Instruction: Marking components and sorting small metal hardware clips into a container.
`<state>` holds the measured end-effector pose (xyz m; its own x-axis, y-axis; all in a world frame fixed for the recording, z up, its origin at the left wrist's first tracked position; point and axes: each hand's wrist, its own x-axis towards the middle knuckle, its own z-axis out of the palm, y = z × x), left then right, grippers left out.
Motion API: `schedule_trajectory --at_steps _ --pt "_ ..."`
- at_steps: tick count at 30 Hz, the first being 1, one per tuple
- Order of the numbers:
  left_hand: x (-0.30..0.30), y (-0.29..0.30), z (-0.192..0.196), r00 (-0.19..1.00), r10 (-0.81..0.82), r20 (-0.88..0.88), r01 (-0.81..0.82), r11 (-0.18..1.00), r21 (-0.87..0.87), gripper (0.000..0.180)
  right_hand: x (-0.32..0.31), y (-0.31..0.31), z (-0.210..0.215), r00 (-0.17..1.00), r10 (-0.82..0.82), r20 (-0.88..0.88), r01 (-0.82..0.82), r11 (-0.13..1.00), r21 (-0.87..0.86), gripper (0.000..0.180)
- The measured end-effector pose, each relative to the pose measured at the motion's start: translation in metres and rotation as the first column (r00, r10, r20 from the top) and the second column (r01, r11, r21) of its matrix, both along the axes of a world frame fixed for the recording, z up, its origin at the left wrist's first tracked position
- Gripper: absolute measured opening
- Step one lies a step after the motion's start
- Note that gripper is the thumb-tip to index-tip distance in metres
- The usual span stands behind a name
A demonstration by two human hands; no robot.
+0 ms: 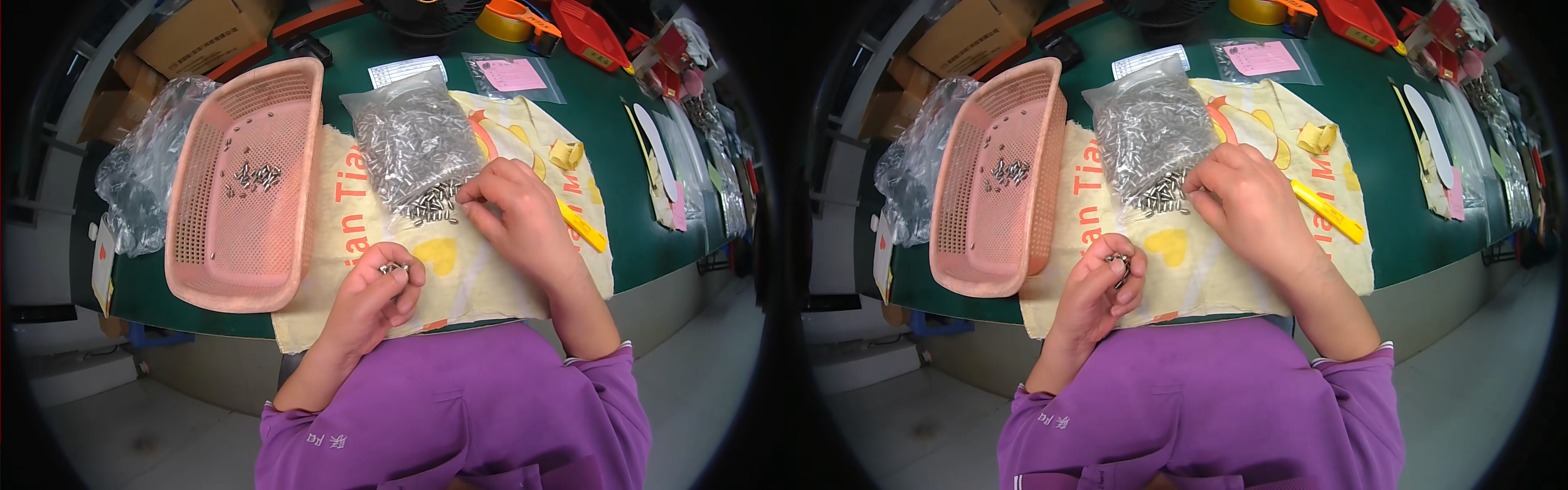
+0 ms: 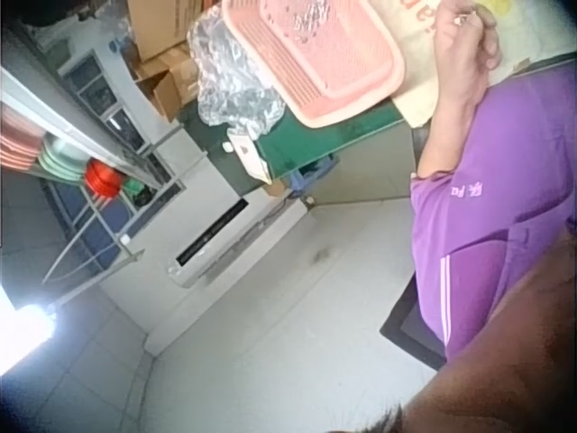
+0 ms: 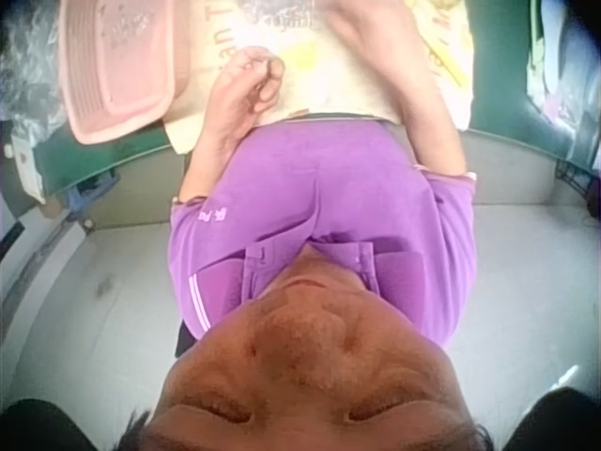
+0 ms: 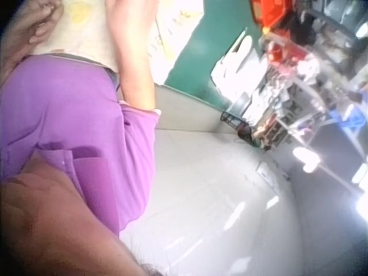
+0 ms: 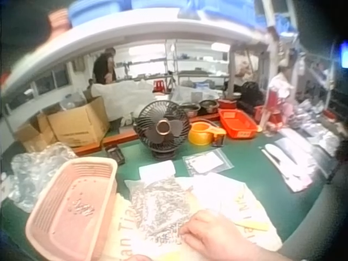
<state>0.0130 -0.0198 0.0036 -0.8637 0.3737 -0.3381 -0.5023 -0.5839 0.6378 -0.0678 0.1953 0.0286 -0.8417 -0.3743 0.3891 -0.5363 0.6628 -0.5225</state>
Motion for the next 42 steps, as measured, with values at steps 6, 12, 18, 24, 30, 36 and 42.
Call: schedule_trajectory --at_steps 6,12,18,24,30,36,42 --pt "-0.001 -0.001 -0.001 1.000 0.010 -0.014 -0.010 1.000 0.019 0.013 0.005 0.000 -0.003 0.987 0.112 0.119 -0.121 0.990 0.072 0.010" --pt "0.000 0.000 0.000 1.000 -0.026 -0.013 0.026 0.999 -0.033 0.015 0.007 -0.012 -0.003 0.959 0.277 0.065 -0.277 0.961 0.001 0.012" --pt "0.000 0.001 0.000 0.998 -0.060 0.008 0.061 0.993 -0.099 0.016 0.012 -0.023 -0.002 0.889 0.458 -0.013 -0.453 0.875 -0.169 0.015" --pt "-0.001 0.000 -0.001 1.000 -0.027 0.016 0.027 1.000 -0.012 0.013 0.011 -0.022 -0.005 0.937 0.349 0.026 -0.340 0.925 -0.169 0.021" --pt "-0.001 0.001 0.000 1.000 0.002 0.018 -0.002 1.000 -0.019 0.010 0.010 -0.022 -0.017 0.977 0.212 0.021 -0.212 0.977 0.029 0.021" --pt "-0.001 0.000 0.001 1.000 0.005 0.031 -0.004 1.000 -0.006 0.011 0.008 -0.020 -0.019 0.980 0.196 0.025 -0.197 0.979 0.056 0.020" --pt "-0.001 0.000 0.000 1.000 0.003 0.023 -0.003 1.000 0.003 0.011 0.011 -0.024 -0.017 0.974 0.219 0.057 -0.217 0.976 -0.027 0.017"
